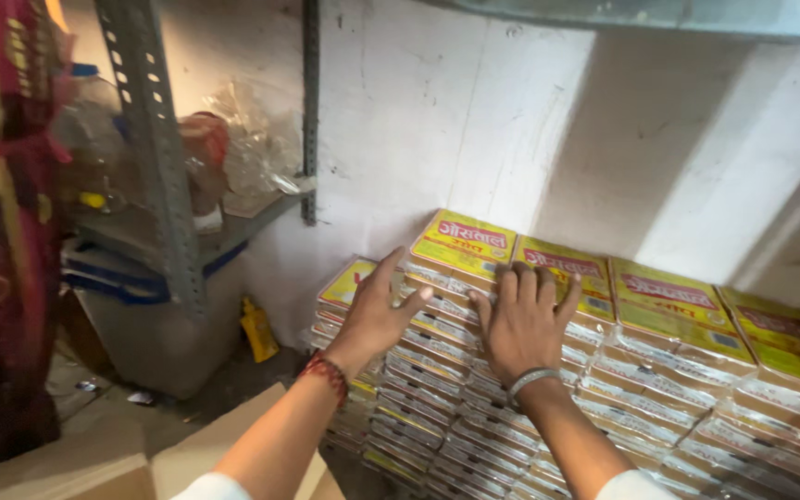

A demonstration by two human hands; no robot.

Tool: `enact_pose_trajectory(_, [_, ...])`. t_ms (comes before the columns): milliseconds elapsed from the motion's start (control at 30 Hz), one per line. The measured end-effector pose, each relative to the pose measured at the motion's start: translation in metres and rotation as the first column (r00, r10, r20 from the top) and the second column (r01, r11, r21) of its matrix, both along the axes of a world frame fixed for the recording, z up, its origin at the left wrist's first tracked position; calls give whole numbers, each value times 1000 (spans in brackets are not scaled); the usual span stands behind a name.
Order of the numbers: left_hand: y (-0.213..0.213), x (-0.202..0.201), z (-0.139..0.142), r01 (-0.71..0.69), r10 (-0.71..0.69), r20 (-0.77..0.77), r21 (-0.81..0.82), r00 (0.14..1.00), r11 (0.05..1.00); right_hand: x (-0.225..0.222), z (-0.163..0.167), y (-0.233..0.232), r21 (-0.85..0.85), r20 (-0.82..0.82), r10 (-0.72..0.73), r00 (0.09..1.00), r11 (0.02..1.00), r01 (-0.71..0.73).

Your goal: The person repeatedly picks up small yellow soap packages from a cardboard box and stacks them on a growing pile on the floor. The person handles the packages one at a time, placing them neatly on top of the existing stack.

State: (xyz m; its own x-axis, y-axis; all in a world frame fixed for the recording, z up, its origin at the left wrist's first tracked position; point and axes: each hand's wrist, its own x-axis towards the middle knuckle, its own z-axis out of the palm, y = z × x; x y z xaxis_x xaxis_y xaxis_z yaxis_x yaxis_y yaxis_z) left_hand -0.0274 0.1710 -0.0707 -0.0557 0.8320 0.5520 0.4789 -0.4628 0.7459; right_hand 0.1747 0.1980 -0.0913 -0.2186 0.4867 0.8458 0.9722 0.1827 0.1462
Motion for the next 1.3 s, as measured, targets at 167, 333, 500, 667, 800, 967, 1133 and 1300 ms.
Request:
enact_pose_trajectory(167, [-28,-40,10,-21,32,61,-172,998,985,-9,16,-8,-87,-61,-18,998,996,12])
enact_pose_trajectory(333, [-11,-32,29,77,-51,221,-110,974,991,-10,22,-7,-119,-139,-40,989,993,24])
enact_pose_trajectory(500, [15,16,45,91,-25,274,-232,961,968,-3,11,4,72,-136,60,989,996,-51])
enact_pose_trajectory(667, [29,19,31,235,-170,354,-149,920,961,-4,3,14,66,-163,55,985,997,-44])
enact_pose_trajectory(800, [32,9,21,414,-324,390,-173,862,894,-8,2,11,29,-157,13,988,1000,-9])
enact_pose_trajectory(967, [23,-2,11,130,-87,155,-292,984,948,-15,11,2,43,-285,94,954,995,-85])
enact_pose_trajectory(1133, [-14,-41,-10,97,-62,225,-151,972,984,-47,23,-15,98,-244,294,924,956,-278])
enact_pose_trajectory(1300, [-83,-105,-34,74,-5,252,-266,968,961,-116,16,-59,-93,-193,717,670,667,-739])
